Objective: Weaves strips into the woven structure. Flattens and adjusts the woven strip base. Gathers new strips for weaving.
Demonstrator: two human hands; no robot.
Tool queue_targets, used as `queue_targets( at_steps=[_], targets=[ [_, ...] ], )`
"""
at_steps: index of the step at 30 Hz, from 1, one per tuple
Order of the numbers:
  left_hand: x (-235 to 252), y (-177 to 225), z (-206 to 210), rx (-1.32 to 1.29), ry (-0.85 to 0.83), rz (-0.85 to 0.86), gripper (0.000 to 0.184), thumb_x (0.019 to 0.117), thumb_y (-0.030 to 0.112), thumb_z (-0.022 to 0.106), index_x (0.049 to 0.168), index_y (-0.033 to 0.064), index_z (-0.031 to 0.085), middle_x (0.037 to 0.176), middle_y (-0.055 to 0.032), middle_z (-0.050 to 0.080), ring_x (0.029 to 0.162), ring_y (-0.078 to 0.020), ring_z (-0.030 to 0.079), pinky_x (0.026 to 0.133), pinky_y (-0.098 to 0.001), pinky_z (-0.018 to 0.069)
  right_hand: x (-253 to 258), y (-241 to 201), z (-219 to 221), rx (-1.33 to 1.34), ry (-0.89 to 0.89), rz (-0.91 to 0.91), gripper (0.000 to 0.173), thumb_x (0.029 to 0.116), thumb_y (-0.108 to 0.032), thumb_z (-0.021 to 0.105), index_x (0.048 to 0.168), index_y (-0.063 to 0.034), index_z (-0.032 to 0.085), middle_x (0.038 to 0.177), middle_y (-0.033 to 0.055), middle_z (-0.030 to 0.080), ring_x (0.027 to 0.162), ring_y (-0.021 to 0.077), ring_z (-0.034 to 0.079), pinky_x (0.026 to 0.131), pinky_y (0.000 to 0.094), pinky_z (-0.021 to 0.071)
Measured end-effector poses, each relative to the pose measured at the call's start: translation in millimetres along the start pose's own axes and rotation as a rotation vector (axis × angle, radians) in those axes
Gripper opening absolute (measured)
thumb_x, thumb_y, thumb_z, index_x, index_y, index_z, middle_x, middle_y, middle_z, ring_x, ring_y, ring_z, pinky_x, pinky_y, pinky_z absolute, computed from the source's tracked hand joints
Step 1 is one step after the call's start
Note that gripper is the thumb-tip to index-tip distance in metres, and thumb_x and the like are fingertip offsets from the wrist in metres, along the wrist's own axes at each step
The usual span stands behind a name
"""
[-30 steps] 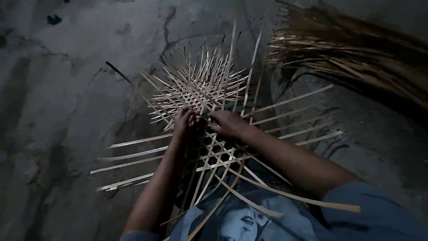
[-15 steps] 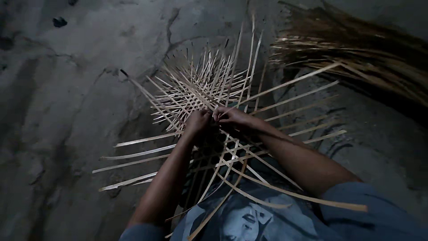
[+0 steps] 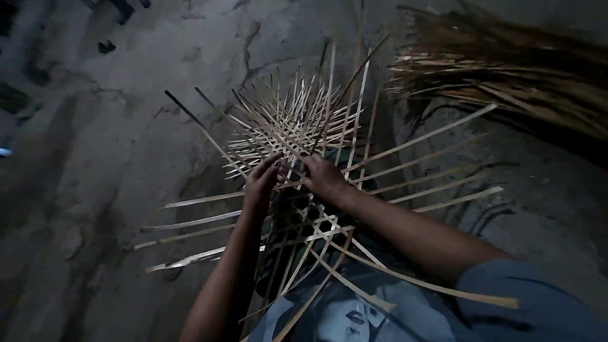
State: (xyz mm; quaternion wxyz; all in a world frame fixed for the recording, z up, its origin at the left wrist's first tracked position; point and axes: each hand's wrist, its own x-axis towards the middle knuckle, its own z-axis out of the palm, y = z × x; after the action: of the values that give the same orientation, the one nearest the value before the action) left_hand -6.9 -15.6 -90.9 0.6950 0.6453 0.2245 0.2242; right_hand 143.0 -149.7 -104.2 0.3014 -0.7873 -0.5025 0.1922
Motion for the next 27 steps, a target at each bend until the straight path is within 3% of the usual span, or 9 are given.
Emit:
queue_targets(
  at_steps=[5,7,10,11,13,16,19,24,27],
  targets=[
    [3,-22,4,-0.124,0.455,-0.216,0.026,0.1075,0.011,0.044,0.133,0.0058,0.050,0.092,-0.0042,0.058,0.068,-0.0119,0.060,0.063,-0.0284,0.0550,20,-36,9,-0.069,-0.277,0.032,0.034,0.0966,-0.015,0.065,0.130,-0.0065,0.064,0.127,0.0185,0.063,0.113,0.0360,0.065,0.092,0.0562,0.0555],
    [8,-28,6,0.188,0.389,-0.284,0.031,0.1084,0.010,0.045,0.137,-0.0008,0.049,0.091,-0.0092,0.060,0.067,-0.0120,0.060,0.063,-0.0277,0.0543,28,-30,6,0.022,-0.323,0.016,0.031,0.0969,-0.011,0.066,0.128,-0.0069,0.064,0.123,0.0195,0.064,0.110,0.0365,0.065,0.093,0.0572,0.0540],
    [20,-22,0,0.744,0.066,-0.287,0.033,0.1070,0.017,0.050,0.137,0.0073,0.061,0.115,-0.0182,0.070,0.101,-0.0302,0.068,0.091,-0.0521,0.0539,35,-13,-2,0.125,-0.364,-0.084,0.032,0.0981,-0.006,0.063,0.130,-0.0086,0.063,0.120,0.0170,0.068,0.109,0.0327,0.068,0.097,0.0553,0.0528],
    [23,-19,-2,0.769,-0.016,-0.301,0.034,0.1058,0.020,0.054,0.138,0.0101,0.061,0.121,-0.0193,0.068,0.107,-0.0340,0.067,0.094,-0.0573,0.0521,35,-9,-5,0.141,-0.366,-0.101,0.033,0.0993,-0.006,0.062,0.132,-0.0091,0.063,0.120,0.0159,0.069,0.109,0.0310,0.068,0.098,0.0542,0.0528],
    [26,-18,-12,0.599,-0.116,-0.312,0.032,0.1051,0.020,0.058,0.137,0.0133,0.060,0.119,-0.0118,0.069,0.098,-0.0232,0.068,0.086,-0.0459,0.0560,34,-2,-7,0.168,-0.335,-0.140,0.030,0.0990,-0.005,0.062,0.129,-0.0060,0.064,0.119,0.0156,0.070,0.110,0.0298,0.068,0.101,0.0529,0.0520],
    [23,-38,-36,0.212,-0.149,-0.249,0.022,0.1055,0.018,0.056,0.126,0.0122,0.061,0.103,-0.0033,0.069,0.082,-0.0110,0.064,0.074,-0.0312,0.0558,31,4,-2,0.194,-0.252,-0.177,0.024,0.0969,-0.007,0.066,0.121,-0.0041,0.067,0.112,0.0139,0.072,0.104,0.0261,0.070,0.096,0.0497,0.0557],
    [11,-50,-41,0.109,-0.107,-0.139,0.018,0.1052,0.016,0.055,0.121,0.0099,0.062,0.107,-0.0039,0.068,0.084,-0.0130,0.065,0.074,-0.0330,0.0573,27,-3,1,0.244,-0.248,0.008,0.026,0.0978,-0.014,0.067,0.123,-0.0076,0.068,0.116,0.0114,0.070,0.108,0.0241,0.068,0.098,0.0500,0.0541],
    [12,-29,-12,0.684,-0.018,0.023,0.025,0.0972,0.007,0.065,0.121,0.0101,0.069,0.123,-0.0107,0.069,0.112,-0.0246,0.066,0.098,-0.0493,0.0529,19,-16,15,0.167,-0.022,0.146,0.033,0.0879,-0.019,0.078,0.113,-0.0019,0.065,0.103,0.0160,0.068,0.093,0.0300,0.068,0.085,0.0506,0.0567],
    [18,-13,9,0.879,0.031,-0.059,0.022,0.0981,0.017,0.067,0.119,0.0144,0.070,0.109,-0.0157,0.072,0.103,-0.0354,0.068,0.092,-0.0611,0.0523,11,-14,6,0.158,0.022,0.110,0.039,0.0888,-0.027,0.081,0.111,0.0001,0.065,0.102,0.0174,0.067,0.093,0.0311,0.067,0.085,0.0513,0.0570]
  ],
)
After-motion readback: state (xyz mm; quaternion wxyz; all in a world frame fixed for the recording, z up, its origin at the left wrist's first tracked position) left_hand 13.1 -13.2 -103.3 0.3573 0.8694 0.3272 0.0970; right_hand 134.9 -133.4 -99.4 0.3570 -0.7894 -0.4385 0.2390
